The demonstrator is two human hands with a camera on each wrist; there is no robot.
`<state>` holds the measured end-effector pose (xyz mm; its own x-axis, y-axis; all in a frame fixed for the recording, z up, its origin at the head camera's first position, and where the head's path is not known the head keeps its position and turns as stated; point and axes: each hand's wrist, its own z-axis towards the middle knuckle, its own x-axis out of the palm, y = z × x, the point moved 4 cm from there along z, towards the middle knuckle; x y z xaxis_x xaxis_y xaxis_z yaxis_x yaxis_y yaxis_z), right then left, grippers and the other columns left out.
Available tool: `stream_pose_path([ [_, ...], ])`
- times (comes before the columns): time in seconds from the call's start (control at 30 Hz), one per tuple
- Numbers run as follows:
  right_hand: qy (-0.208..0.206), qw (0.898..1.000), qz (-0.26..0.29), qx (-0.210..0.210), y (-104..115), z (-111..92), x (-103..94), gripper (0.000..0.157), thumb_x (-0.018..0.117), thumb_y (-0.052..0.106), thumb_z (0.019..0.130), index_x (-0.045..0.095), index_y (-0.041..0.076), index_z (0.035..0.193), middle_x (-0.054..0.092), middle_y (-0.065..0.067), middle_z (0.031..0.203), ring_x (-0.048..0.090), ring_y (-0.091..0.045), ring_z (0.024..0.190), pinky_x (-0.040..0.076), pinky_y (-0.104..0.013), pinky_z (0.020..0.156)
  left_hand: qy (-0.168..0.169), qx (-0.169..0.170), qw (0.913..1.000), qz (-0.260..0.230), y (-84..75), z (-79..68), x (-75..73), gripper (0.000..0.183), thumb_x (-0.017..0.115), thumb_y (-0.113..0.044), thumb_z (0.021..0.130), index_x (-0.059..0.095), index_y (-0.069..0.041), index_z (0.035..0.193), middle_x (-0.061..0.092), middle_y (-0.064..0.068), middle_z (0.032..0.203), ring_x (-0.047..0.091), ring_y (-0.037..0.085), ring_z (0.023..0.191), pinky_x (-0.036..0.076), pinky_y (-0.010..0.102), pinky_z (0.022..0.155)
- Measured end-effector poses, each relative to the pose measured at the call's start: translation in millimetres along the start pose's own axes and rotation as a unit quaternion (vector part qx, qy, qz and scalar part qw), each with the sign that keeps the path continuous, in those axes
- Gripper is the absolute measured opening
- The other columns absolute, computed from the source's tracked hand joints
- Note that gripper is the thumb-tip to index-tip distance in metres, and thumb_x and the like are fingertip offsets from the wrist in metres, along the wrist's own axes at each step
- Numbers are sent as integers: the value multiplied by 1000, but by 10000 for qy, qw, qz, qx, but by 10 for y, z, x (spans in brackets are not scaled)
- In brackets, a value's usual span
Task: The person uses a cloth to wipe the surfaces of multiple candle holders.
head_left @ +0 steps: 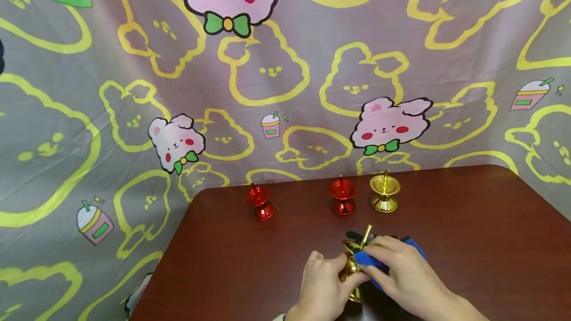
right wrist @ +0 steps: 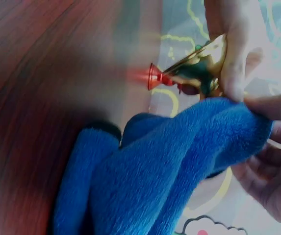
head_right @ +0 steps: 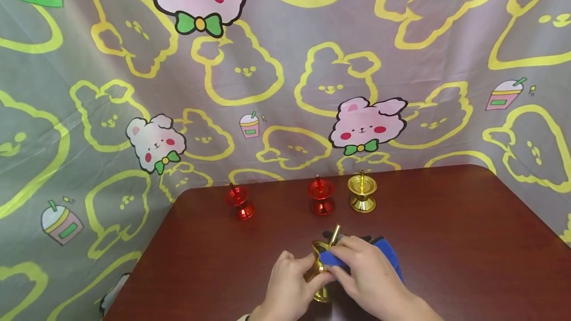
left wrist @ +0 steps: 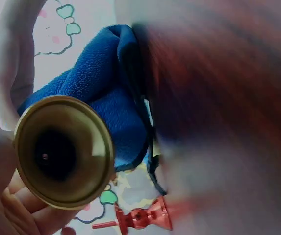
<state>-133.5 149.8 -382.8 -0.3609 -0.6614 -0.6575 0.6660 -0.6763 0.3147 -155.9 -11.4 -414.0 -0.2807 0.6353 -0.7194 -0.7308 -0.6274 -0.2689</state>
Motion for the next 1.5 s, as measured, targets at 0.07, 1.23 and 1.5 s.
stream_pose_path([
  [0.07, -10, 9992, -395, 111, 29, 36, 10, 29, 91, 13, 69, 73, 23, 90, 63, 18, 92, 59, -3, 81, 50, -21, 65, -89, 287, 9979, 567, -31, 25, 1, 33, 78, -53, 79, 70, -21, 78, 56, -16, 54, 40, -4, 45, 24, 19, 59],
  [1.23, 566, 9325, 3423, 1004, -296, -38, -172, 33, 71, -9, 87, 73, 11, 113, 72, -3, 111, 68, -19, 102, 52, -24, 90, 2614, -1528, 5471, -7804, -63, -66, 187, 73, 40, -38, 108, 30, 32, 127, 70, 13, 106, 67, 16, 105, 51, 38, 96],
  [1.5, 565, 9388, 3307, 784, -309, -61, -174, 35, 72, -11, 85, 73, 11, 112, 72, -3, 110, 68, -17, 101, 53, -25, 88, 2379, -1519, 6133, -7377, -44, -71, 151, 59, 39, -28, 110, 44, 30, 120, 38, 60, 107, 50, 70, 102, 55, 37, 86],
])
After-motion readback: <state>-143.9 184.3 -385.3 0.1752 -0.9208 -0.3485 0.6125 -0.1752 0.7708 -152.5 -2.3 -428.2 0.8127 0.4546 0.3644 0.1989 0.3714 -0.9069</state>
